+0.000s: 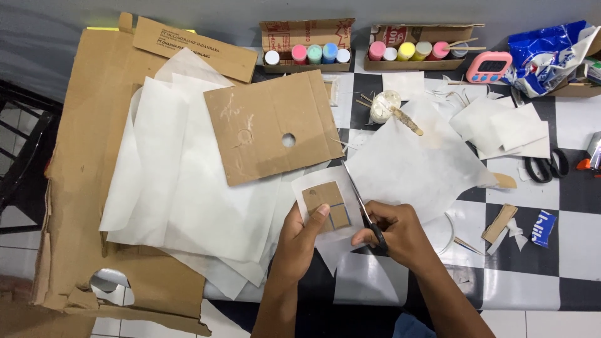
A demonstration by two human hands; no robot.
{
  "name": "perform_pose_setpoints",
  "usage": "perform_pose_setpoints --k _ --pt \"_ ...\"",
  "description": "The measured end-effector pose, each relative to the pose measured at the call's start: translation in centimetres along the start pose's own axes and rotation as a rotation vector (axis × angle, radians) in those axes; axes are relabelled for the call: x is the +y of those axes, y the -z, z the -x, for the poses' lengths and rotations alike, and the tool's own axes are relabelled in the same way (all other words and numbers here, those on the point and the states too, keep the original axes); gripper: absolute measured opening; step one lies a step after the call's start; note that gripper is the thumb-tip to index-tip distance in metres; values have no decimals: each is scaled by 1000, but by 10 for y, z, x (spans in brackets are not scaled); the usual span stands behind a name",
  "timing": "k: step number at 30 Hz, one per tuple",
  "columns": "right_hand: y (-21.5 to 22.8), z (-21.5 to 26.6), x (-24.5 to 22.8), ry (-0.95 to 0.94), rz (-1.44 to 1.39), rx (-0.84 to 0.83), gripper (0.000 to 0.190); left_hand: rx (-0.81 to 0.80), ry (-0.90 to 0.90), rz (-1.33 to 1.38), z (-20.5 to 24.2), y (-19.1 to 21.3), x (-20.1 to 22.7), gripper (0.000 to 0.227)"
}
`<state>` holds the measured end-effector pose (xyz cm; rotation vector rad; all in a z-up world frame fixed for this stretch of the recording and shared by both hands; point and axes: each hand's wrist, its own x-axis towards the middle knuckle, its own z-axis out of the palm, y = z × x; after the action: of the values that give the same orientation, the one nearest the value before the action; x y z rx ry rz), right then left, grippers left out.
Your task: The person is cutting tissue paper and gluing it onto small cardboard frames to create art components.
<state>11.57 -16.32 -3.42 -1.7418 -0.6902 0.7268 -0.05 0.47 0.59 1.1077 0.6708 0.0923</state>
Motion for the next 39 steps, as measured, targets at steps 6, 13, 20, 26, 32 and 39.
perform_pose_setpoints --k 6,13,20,26,32,39 --pt "3 -6 4 -30 -62 13 38 5 33 -17 0 6 1 48" --pt "12 -10 16 -112 -81 158 44 165 -103 76 -16 22 -24 48" --pt "-14 -22 4 -121 -235 263 63 243 -129 443 -27 -25 -39 58" --pt "-10 -29 -8 -161 -298 322 54 128 -172 587 -37 -30 -71 56" --pt "35 -50 -19 -30 -221 85 53 -247 -189 347 -35 28 -25 73" --pt "40 -93 -8 134 -269 135 56 -90 -280 -73 -49 5 32 27"
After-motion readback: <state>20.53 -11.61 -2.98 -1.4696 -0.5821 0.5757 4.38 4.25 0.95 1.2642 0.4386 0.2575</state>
